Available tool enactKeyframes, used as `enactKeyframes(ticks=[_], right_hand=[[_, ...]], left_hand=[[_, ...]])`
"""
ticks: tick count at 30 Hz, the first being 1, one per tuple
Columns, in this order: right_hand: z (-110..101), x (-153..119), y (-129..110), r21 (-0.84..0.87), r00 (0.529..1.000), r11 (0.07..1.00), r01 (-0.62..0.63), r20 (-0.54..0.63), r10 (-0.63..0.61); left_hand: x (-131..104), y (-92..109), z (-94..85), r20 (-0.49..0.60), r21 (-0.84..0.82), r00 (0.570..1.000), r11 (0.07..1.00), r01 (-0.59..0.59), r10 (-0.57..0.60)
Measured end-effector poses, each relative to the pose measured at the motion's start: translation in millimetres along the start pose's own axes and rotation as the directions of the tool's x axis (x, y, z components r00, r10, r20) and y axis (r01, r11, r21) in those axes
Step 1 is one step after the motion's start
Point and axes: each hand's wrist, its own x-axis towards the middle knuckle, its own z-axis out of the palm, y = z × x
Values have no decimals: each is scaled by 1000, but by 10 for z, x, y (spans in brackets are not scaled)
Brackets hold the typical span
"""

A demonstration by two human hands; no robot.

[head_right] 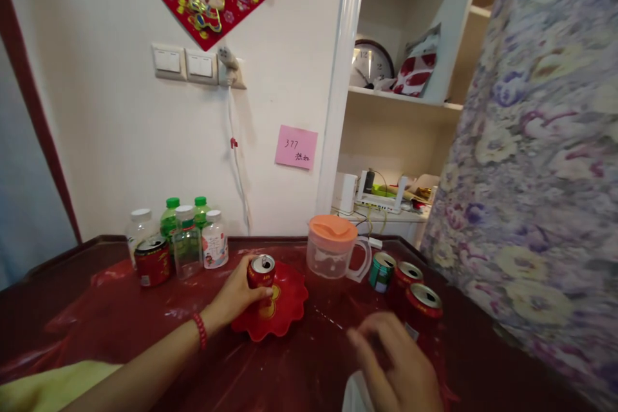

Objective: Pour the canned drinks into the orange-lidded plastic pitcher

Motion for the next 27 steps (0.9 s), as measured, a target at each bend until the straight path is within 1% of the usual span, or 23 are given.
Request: enactKeyframes(ticks=[1,2,3,5,8,11,14,18,22,25,27], right_hand=[[-13,151,60,42,997,998,-53,-59,55],[-16,309,127,94,971,983,-155,-170,170],[-7,471,201,116,948,974,-197,-230,219],[58,795,364,152,912,960,-237,-305,274],[252,1216,614,266,872,929,-259,-348,343],[501,1454,829,360,824,886,-294,-375,426],[738,1470,992,472,770,815,-337,-360,527],[967,1289,1144,620,744,710,-334,-290,603],[1099,1125,1238,736,705,614,-285,-273,654],[1156,1073,1274,792,668,564,-234,-291,685],[1177,1059,1283,819,654,537,-202,-295,696]], left_hand=[[1,-20,2,-12,26,1000,1000,2,-2],[5,-42,2,-22,48,1000,999,6,-5],[9,-64,1,-29,62,1000,998,12,-10],[22,-111,-6,-33,68,999,997,30,-28],[42,-170,-27,-14,31,998,998,59,-59],[51,-199,-55,1,-16,997,997,74,-74],[49,-210,-80,15,-58,996,995,85,-84],[51,-244,-81,13,-71,997,995,71,-70],[52,-290,-54,6,-67,999,997,42,-42],[46,-296,-50,27,-82,999,996,34,-32],[45,-288,-56,45,-88,998,995,37,-34]])
